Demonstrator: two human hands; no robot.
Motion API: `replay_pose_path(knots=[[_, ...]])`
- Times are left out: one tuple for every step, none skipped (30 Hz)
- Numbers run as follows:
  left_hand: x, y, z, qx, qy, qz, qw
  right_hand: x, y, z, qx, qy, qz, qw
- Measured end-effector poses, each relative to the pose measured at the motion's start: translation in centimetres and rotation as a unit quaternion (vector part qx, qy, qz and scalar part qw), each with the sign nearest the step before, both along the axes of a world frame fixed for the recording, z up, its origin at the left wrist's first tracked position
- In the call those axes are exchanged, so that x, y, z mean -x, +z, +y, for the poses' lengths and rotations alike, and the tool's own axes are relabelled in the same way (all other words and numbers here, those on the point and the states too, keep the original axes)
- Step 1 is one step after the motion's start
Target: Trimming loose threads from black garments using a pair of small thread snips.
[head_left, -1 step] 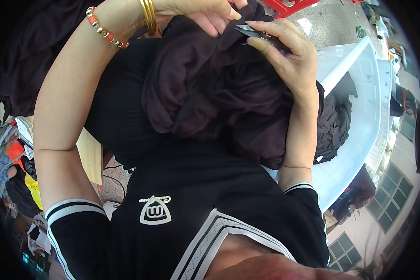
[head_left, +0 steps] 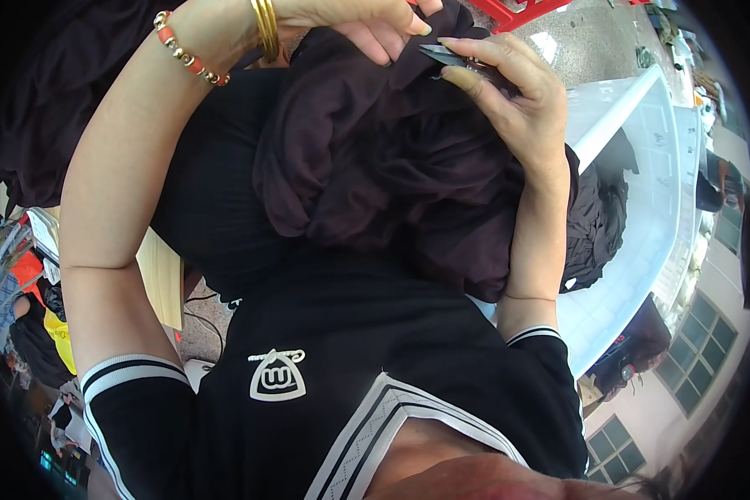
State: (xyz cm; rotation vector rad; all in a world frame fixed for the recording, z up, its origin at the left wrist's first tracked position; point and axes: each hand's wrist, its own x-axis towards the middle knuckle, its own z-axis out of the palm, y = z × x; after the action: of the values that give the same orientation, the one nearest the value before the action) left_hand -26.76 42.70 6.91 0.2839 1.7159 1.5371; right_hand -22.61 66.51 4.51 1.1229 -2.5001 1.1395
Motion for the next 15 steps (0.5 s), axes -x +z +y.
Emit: replay_pose_path(knots=[[0.0,0.0,-0.1,-0.002,0.004,0.004,1.000,0.1,0.0,0.0,-0.003,0.006,0.009,1.000],[0.0,-0.2,-0.2,-0.002,0.004,0.004,1.000,0.1,0.0,0.0,-0.005,0.011,0.018,1.000],[0.2,-0.6,-0.3,-0.020,-0.001,-0.003,1.000,0.1,0.0,0.0,-0.005,0.011,0.019,1.000],[0.2,-0.9,-0.4,-0.038,-0.006,-0.010,0.999,0.1,0.1,-0.1,-0.005,0.018,0.031,0.999],[0.1,-1.2,-0.6,-0.037,-0.007,-0.009,0.999,0.1,0.1,-0.1,-0.005,0.024,0.044,0.999],[-0.4,-0.7,-0.6,-0.111,-0.058,0.108,0.986,0.1,0.1,0.0,-0.004,0.022,0.044,0.999],[-0.7,-0.1,-0.4,-0.183,-0.109,0.223,0.951,0.2,0.1,0.1,0.036,0.010,0.020,0.999],[-0.9,0.4,0.4,-0.014,-0.031,0.182,0.983,0.1,0.0,0.1,0.077,-0.002,-0.003,0.997],[-1.6,2.2,1.9,0.152,0.045,0.137,0.978,-0.2,-0.1,0.3,0.169,-0.042,-0.085,0.981],[-1.6,0.6,1.6,0.253,-0.026,0.223,0.941,-0.1,-0.3,0.4,0.209,-0.078,-0.115,0.968],[-0.9,-3.4,1.2,0.139,-0.020,0.438,0.888,0.7,-0.8,1.0,0.272,-0.118,-0.110,0.949],[-2.0,-3.3,2.1,0.274,-0.044,0.475,0.835,1.0,-0.9,1.5,0.311,-0.166,-0.130,0.927],[-2.8,-3.0,2.3,0.294,-0.083,0.434,0.847,0.9,0.0,0.7,0.337,-0.211,-0.171,0.901],[-3.1,-2.4,2.8,0.380,-0.129,0.396,0.826,0.8,1.2,-0.1,0.364,-0.252,-0.212,0.871],[-3.2,-3.4,2.2,0.351,-0.109,0.462,0.807,0.9,1.8,-0.4,0.344,-0.290,-0.217,0.866]])
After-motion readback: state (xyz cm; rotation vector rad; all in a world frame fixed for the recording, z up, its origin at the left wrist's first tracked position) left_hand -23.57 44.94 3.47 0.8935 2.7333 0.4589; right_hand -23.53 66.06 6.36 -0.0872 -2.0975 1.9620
